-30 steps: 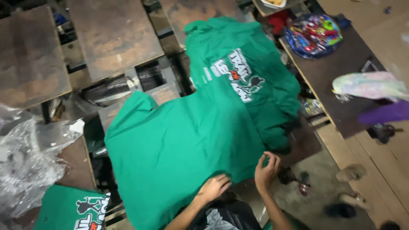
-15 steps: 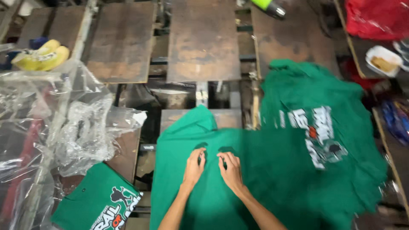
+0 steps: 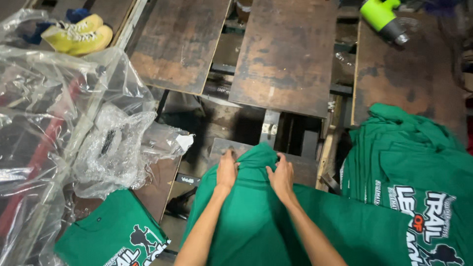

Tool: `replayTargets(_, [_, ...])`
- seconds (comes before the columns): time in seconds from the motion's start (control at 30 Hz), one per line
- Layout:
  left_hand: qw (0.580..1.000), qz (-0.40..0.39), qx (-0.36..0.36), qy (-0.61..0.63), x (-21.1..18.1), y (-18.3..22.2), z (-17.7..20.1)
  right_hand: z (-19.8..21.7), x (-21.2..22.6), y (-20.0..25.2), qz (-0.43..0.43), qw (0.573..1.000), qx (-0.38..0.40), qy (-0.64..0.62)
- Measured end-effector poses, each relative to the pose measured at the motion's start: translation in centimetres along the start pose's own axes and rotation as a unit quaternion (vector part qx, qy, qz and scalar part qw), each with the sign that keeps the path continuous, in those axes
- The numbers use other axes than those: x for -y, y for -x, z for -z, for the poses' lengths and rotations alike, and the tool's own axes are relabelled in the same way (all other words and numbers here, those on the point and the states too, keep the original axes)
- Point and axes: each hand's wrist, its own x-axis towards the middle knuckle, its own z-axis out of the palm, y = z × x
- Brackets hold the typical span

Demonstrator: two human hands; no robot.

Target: The person folds green t-shirts by hand one at a time on a flat wooden surface, placing each folded shirt onto a stack.

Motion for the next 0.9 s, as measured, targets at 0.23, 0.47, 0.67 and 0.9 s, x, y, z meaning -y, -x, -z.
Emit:
replayTargets(0.23, [0.979,-0.002,-0.091,0.183,5.9,-6.1,-1.7,0.1,1.7,-4.9,0.128,0.981,-0.016,-0.145])
replayTargets(0.47, [0.973,-0.027,-0.159,0.162,3.0,-5.3,4.2,0.8,5.9,-7.6,0.189,0.979,0.031,-0.072])
replayTargets(0.67, [0.994,0.048,-0.097,0.028,5.3,-2.1,7.7,-3.5,5.1,-9.3,0.129,0.981,0.064,0.129])
replayTargets(0.9, [0.99,0.085,0.043,-0.103,6.4,3.1,9.3,-6.6,6.4,-10.1,-0.021,0.966,0.086,0.243])
